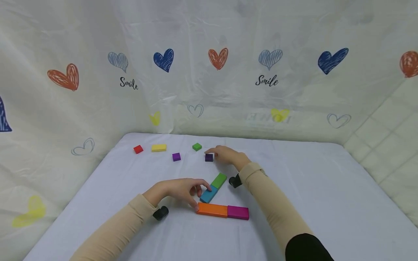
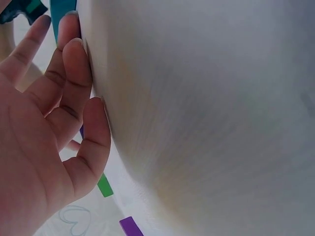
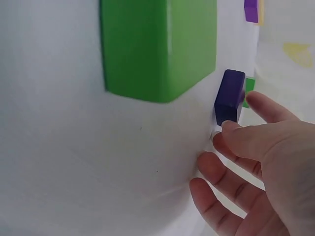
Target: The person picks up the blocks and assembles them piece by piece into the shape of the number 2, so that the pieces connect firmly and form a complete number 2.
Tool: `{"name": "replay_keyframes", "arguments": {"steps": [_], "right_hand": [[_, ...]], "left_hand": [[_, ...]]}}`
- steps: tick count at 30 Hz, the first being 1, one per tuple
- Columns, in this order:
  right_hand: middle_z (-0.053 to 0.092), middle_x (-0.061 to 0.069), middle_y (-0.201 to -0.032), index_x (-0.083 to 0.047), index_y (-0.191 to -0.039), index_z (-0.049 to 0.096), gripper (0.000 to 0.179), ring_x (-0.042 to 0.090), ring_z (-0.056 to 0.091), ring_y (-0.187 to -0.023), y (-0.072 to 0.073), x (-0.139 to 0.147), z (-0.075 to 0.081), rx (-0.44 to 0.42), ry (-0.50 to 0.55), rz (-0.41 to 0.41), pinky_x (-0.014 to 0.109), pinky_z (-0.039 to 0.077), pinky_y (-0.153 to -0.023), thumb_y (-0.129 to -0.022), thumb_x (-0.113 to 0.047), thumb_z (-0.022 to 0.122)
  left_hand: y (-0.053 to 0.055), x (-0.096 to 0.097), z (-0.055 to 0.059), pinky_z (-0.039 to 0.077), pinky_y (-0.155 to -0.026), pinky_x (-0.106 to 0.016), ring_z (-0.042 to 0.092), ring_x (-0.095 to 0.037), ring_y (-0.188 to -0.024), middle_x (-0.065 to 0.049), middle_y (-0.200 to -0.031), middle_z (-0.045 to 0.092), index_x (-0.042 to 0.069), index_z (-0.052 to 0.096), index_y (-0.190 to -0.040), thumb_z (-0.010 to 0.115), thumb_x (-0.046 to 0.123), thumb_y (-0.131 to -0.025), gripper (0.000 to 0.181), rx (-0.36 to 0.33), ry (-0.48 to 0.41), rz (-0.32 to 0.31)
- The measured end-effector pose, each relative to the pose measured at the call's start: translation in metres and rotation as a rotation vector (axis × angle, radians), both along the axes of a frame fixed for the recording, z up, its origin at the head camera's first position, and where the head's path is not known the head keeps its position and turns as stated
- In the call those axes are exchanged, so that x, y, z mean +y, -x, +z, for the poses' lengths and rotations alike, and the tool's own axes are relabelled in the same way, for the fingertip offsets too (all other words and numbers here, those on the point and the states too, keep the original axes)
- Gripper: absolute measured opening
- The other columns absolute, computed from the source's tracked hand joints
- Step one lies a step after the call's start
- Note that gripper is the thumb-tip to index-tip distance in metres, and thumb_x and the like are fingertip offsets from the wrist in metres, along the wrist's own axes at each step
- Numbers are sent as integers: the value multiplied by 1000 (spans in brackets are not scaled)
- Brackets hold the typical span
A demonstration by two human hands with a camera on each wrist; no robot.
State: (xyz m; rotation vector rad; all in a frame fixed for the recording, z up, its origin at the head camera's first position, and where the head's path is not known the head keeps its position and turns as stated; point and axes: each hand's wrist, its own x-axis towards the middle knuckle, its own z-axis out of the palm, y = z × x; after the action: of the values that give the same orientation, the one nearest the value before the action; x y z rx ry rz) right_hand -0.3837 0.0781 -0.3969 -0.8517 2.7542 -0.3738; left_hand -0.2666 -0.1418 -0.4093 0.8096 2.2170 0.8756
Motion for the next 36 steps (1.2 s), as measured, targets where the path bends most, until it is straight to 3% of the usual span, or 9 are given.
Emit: {"name": "replay_keyframes", "arguments": {"steps": [21, 30, 36], "right_hand": [[62, 7, -109, -8, -130, 65, 34, 23, 57, -97, 3, 3, 1, -4, 26, -29, 36, 51, -85, -97, -16, 72], [63, 7, -109, -5, -119, 68, 31, 25, 56, -102, -3, 17, 6, -1, 105, -15, 40, 48, -93, -94, -20, 77], [64, 8, -107, -4, -115, 69, 29, 24, 57, -100, -7, 24, 11, 12, 139, -8, 40, 49, -92, -92, -20, 79]], "left_hand": [[-1, 2, 1, 44, -77, -27, 52, -16, -93, 0, -99, 60, 24, 56, -135, 84, 14, -87, 57, -7, -8, -6], [-2, 2, 0, 44, -78, -28, 52, -17, -94, 0, -100, 60, 25, 56, -136, 84, 15, -87, 57, -18, 0, 4], [-2, 2, 2, 44, -78, -29, 52, -17, -94, 0, -100, 60, 25, 56, -136, 85, 16, -86, 57, -11, 10, 14]]}}
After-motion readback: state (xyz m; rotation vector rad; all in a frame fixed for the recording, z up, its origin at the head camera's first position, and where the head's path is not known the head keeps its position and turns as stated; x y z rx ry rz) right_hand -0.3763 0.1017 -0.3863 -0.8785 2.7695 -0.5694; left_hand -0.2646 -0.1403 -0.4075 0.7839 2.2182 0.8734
